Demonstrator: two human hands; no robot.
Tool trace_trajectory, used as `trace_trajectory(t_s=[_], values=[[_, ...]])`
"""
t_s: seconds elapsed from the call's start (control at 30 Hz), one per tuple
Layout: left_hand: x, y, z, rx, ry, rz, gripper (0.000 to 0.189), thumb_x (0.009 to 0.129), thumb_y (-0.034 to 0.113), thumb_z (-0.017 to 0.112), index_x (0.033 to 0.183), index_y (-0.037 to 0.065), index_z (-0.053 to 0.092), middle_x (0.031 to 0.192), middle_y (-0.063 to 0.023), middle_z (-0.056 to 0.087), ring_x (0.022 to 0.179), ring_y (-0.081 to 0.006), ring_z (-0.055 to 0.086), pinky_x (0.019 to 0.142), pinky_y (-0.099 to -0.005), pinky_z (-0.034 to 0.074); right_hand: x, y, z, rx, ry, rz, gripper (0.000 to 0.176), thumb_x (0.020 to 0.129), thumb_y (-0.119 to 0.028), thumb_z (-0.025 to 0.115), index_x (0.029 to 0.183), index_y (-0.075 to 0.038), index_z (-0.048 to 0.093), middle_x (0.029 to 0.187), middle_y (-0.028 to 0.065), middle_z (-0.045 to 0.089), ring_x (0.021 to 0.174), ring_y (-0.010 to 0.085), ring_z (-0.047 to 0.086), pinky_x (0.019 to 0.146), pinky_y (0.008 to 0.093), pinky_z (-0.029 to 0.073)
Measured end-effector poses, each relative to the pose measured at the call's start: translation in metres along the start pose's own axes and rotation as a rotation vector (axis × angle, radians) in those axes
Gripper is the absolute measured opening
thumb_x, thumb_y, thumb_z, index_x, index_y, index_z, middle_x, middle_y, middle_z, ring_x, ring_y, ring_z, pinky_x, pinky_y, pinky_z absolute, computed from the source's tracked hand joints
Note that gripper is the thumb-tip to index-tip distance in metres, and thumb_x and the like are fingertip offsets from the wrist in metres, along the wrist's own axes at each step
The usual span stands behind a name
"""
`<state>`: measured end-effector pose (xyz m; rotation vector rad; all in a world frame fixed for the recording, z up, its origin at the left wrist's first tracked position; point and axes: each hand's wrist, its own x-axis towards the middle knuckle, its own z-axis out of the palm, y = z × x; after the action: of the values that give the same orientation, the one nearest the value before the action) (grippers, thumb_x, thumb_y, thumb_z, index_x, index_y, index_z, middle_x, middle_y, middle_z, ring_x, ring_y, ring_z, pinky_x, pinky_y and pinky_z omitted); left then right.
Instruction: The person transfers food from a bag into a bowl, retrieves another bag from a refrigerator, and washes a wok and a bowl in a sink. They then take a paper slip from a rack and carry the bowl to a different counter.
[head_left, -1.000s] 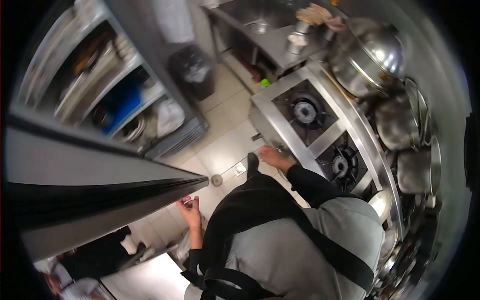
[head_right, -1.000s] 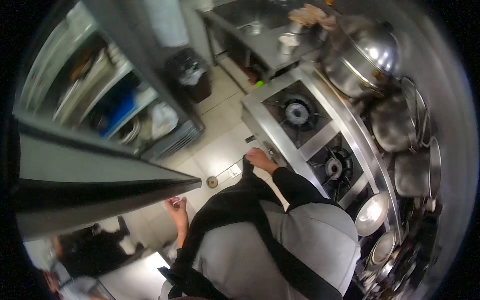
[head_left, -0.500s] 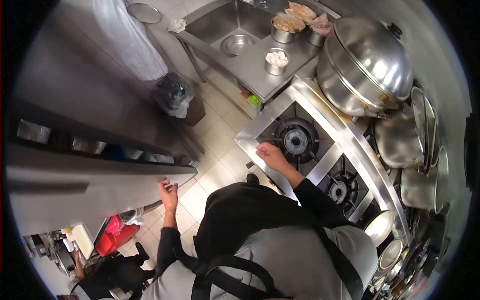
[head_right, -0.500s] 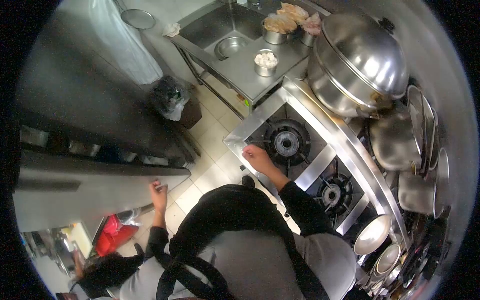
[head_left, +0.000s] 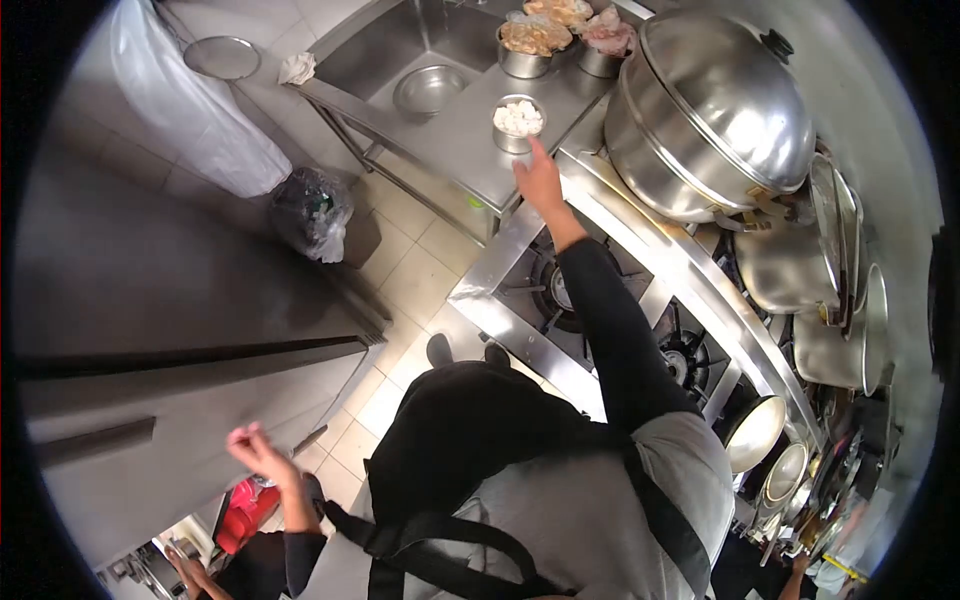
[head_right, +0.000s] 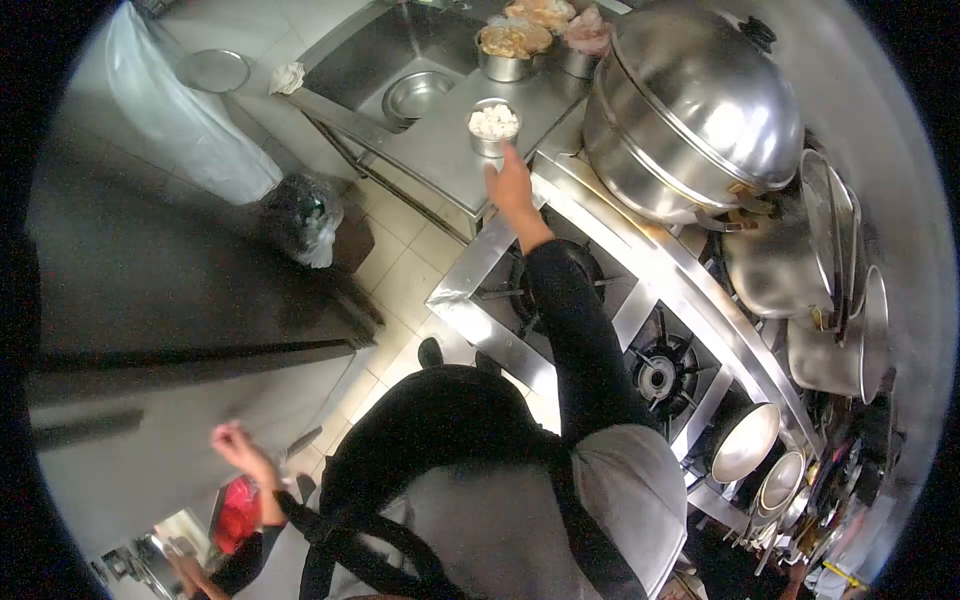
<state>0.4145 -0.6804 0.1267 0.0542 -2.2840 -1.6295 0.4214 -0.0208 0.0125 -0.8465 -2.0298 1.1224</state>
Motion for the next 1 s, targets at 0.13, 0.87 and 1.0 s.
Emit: trace_trajectory(t_s=[0.13, 0.87, 1.0], values=[[0.053, 0.167, 0.008, 0.208, 0.278, 0.765, 0.049, 0.096, 0.022, 0.061, 0.133, -0.006, 0.044, 0.129, -0.0190, 0.050, 0.114, -0.0254, 0.051, 0.096, -0.0368, 0.044, 0.032, 0.021, 0.036, -0.379, 0.176, -0.150, 0.040, 0.077, -0.031, 0.077, 0.106, -0.007, 0.062, 0.100, 0.0182, 0.062, 0.099, 0.0366, 0.058, 0.088, 0.0450, 0.047], [-0.189, 0.196, -0.178, 0.616, 0.869, 0.646, 0.016, 0.095, 0.008, 0.053, 0.108, -0.001, 0.056, 0.096, -0.0070, 0.060, 0.084, -0.0189, 0.058, 0.076, -0.0299, 0.046, -0.201, -0.197, 0.130, 0.524, -1.203, -0.306, 0.029, 0.076, 0.008, 0.074, 0.094, -0.004, 0.055, 0.094, 0.0008, 0.059, 0.089, 0.0100, 0.060, 0.080, 0.0247, 0.050], [-0.233, 0.181, -0.208, 0.620, 0.928, 0.567, 0.014, 0.095, 0.009, 0.053, 0.105, 0.000, 0.056, 0.094, -0.0069, 0.059, 0.083, -0.0184, 0.057, 0.075, -0.0297, 0.046, -0.334, -0.308, 0.248, 0.594, -1.459, -0.292, 0.026, 0.077, -0.006, 0.079, 0.088, -0.003, 0.055, 0.087, -0.0009, 0.058, 0.081, 0.0087, 0.058, 0.072, 0.0236, 0.051]])
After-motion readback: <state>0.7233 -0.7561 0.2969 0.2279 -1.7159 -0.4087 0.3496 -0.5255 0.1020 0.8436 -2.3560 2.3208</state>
